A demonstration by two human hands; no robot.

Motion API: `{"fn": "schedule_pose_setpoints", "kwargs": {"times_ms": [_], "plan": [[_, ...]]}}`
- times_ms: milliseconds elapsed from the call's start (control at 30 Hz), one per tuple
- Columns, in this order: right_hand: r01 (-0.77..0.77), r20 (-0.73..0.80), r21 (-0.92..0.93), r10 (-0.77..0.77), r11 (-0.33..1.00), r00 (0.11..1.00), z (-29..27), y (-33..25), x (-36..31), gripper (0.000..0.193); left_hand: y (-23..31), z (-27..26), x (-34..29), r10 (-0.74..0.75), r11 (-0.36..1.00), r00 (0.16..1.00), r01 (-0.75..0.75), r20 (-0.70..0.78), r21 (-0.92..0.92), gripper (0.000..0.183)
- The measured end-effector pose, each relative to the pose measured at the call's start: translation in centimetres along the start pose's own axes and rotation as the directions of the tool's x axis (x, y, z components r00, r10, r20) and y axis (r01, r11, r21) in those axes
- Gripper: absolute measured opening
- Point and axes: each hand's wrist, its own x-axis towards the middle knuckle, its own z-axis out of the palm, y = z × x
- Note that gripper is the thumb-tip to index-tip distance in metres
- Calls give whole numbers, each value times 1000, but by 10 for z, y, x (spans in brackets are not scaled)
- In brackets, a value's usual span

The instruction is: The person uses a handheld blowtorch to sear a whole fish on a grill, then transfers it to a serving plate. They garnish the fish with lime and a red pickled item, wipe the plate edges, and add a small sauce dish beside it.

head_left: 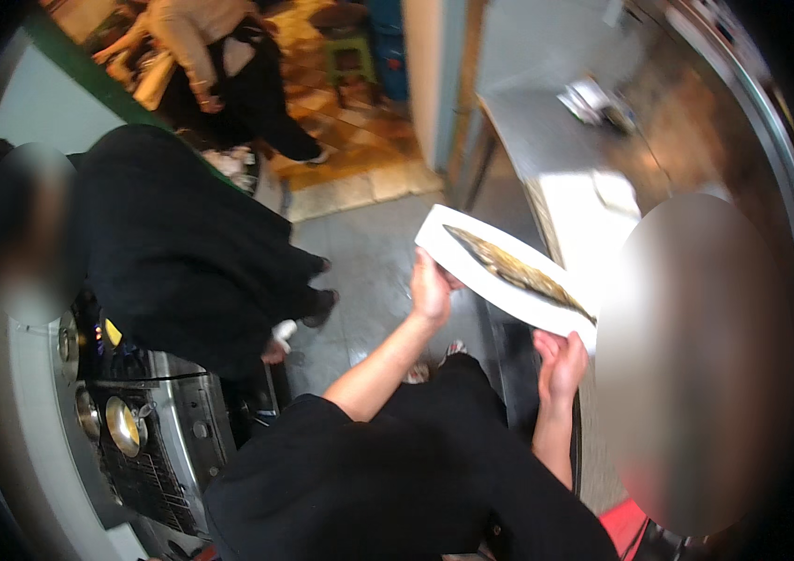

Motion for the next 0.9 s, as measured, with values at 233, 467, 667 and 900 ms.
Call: {"fn": "schedule_pose_setpoints", "kwargs": {"times_ms": [233, 467, 667, 900], "plan": [[-16, 40, 23, 15, 1000, 999, 118, 32, 116, 39, 43, -18, 158, 118, 993, 984, -116, -131, 22, 46], [-170, 334, -118, 201, 978, 921, 291, 44, 240, 34, 144, -61, 280, 159, 984, 907, -175, -390, -6, 57], [-304, 539, -250, 393, 919, 745, 447, 82, 356, 42, 180, -140, 405, 345, 900, 765, -434, -544, -40, 50], [-351, 480, -320, 470, 880, 741, 606, 128, 462, 42, 260, -176, 569, 258, 920, 757, -382, -601, -86, 48]]}}
